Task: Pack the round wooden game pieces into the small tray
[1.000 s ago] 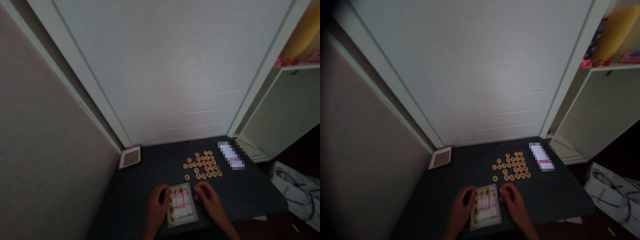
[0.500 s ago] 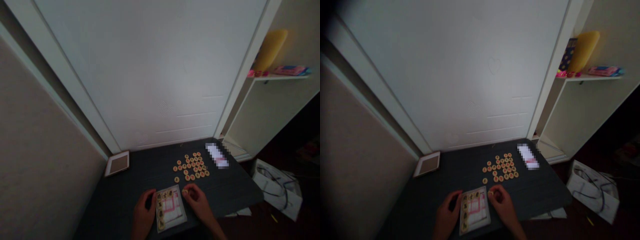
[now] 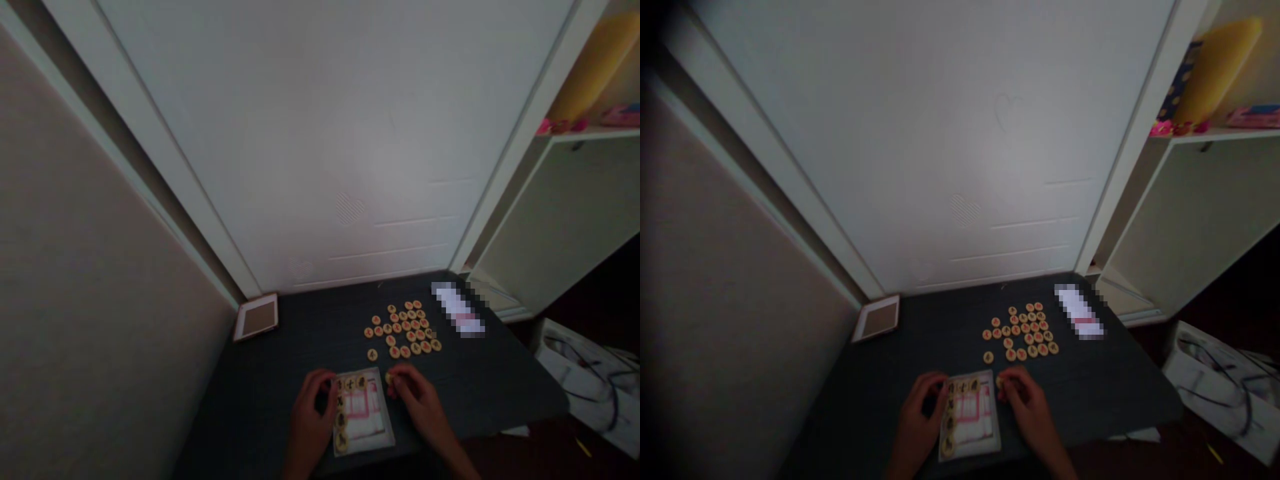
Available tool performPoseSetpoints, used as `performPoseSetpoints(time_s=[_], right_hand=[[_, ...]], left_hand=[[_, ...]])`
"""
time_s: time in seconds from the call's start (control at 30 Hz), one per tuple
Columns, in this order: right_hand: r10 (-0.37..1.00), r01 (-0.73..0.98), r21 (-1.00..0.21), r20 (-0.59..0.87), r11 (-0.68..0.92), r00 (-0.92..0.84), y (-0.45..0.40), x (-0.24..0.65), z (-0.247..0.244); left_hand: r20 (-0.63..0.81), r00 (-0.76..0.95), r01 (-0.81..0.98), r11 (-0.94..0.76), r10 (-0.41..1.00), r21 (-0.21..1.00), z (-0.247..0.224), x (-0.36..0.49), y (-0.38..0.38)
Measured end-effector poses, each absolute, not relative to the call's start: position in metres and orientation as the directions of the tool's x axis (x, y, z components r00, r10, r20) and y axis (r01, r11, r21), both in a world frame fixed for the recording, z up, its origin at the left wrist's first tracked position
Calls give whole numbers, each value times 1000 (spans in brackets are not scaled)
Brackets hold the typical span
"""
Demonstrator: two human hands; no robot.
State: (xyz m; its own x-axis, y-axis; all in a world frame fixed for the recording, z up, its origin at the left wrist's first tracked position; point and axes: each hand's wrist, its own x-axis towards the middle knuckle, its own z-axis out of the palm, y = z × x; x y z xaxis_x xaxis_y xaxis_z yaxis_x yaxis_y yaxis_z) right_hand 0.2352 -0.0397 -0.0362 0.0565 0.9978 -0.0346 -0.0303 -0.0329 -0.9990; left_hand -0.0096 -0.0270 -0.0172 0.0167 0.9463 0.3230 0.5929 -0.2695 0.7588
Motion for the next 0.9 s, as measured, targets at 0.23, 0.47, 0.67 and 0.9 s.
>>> performPoseSetpoints(time_s=[0.23,0.47,0.67,0.9], right_hand=[[999,-71,-996,-53,-53,-6,-34,232,-30],[998,-101,-993,-50,-54,-42,-24,218,-8],[998,-89,-996,-24,-29,-56,-27,216,2],[999,-32,-999,-12,-13,-29,-28,218,6]], left_hand=[[400,-15,644,-297,916,705,-5,-10,-18],[283,252,513,-376,926,772,30,26,-9],[181,240,412,-269,954,870,34,49,-6],[49,270,265,-123,962,956,35,49,-6]])
